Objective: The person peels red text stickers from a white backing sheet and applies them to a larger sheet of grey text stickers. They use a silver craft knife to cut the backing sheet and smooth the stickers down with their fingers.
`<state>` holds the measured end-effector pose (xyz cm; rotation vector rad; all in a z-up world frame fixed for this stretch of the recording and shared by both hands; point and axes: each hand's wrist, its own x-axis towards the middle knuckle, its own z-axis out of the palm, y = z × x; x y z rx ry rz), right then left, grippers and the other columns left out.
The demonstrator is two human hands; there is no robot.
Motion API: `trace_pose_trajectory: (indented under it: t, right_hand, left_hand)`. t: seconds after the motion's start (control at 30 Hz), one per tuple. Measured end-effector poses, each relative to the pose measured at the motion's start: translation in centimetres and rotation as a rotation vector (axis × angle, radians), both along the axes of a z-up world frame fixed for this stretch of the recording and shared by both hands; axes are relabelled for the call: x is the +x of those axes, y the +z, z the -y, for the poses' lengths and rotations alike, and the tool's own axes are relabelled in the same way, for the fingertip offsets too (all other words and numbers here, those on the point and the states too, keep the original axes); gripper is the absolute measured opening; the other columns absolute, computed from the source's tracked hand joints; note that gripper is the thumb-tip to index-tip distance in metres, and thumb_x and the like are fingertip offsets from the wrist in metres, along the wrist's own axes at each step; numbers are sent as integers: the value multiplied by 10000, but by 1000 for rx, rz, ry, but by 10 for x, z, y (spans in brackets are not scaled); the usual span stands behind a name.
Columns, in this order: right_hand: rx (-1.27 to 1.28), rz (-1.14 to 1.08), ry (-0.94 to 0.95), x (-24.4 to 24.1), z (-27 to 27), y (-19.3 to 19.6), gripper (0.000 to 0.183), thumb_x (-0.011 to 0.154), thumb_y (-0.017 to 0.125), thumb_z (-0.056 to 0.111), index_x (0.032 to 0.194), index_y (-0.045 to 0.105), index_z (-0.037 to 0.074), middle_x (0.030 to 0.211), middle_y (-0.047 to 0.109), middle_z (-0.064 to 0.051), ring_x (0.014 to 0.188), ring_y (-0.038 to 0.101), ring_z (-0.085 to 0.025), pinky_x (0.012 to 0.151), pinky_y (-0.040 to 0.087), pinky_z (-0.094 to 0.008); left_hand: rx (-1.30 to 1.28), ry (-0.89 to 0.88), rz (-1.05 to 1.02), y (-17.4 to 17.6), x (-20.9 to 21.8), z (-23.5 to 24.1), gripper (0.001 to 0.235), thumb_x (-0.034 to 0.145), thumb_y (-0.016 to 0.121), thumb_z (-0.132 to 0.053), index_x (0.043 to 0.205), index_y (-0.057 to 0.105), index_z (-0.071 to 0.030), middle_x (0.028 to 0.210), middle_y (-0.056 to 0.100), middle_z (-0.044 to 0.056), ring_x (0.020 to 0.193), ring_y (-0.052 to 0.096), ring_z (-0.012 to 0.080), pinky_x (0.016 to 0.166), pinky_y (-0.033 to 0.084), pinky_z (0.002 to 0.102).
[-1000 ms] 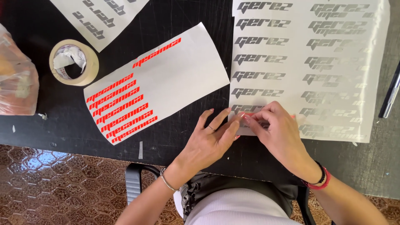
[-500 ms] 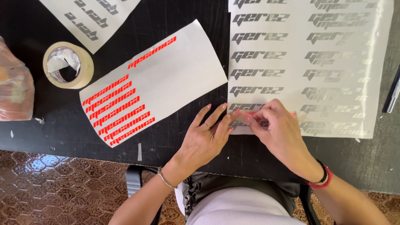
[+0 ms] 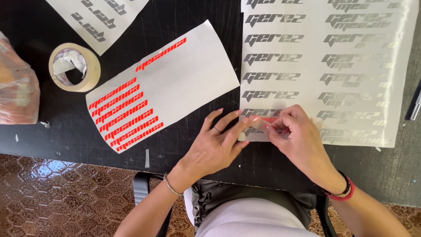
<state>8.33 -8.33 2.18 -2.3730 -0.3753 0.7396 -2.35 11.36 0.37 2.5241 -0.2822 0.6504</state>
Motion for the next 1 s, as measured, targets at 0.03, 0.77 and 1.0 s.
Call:
trace_pose_trajectory:
  t: [0.03, 0.77, 1.0]
  right_hand:
    - [1, 2, -2, -1, 0, -1, 241, 936, 764, 325, 884, 739, 91, 1018, 582, -25, 861, 668, -221, 826, 560, -357]
    - [70, 67, 94, 7, 19, -10, 241, 903, 781, 251, 802, 674, 61, 1000, 640, -33, 732, 689, -234, 688, 576, -348]
    - [73, 429, 237, -6, 13, 10, 169, 942, 745, 193, 1071, 655, 133, 1022, 624, -11, 807, 716, -185, 665, 595, -286]
  left_hand:
    - [1, -2, 2, -2, -1, 0, 435, 1081, 561, -273, 1446, 554, -36, 1108, 808, 55, 1333, 633, 255, 1165, 458, 545]
    - [119, 14, 27, -18, 0, 5, 397, 1047, 566, -259, 1331, 642, 8, 903, 791, 114, 1319, 640, 241, 1170, 453, 556]
    - [-54, -41, -60, 0, 1, -2, 440, 1054, 586, -280, 1415, 585, -28, 1105, 805, 67, 1343, 615, 223, 1206, 390, 526]
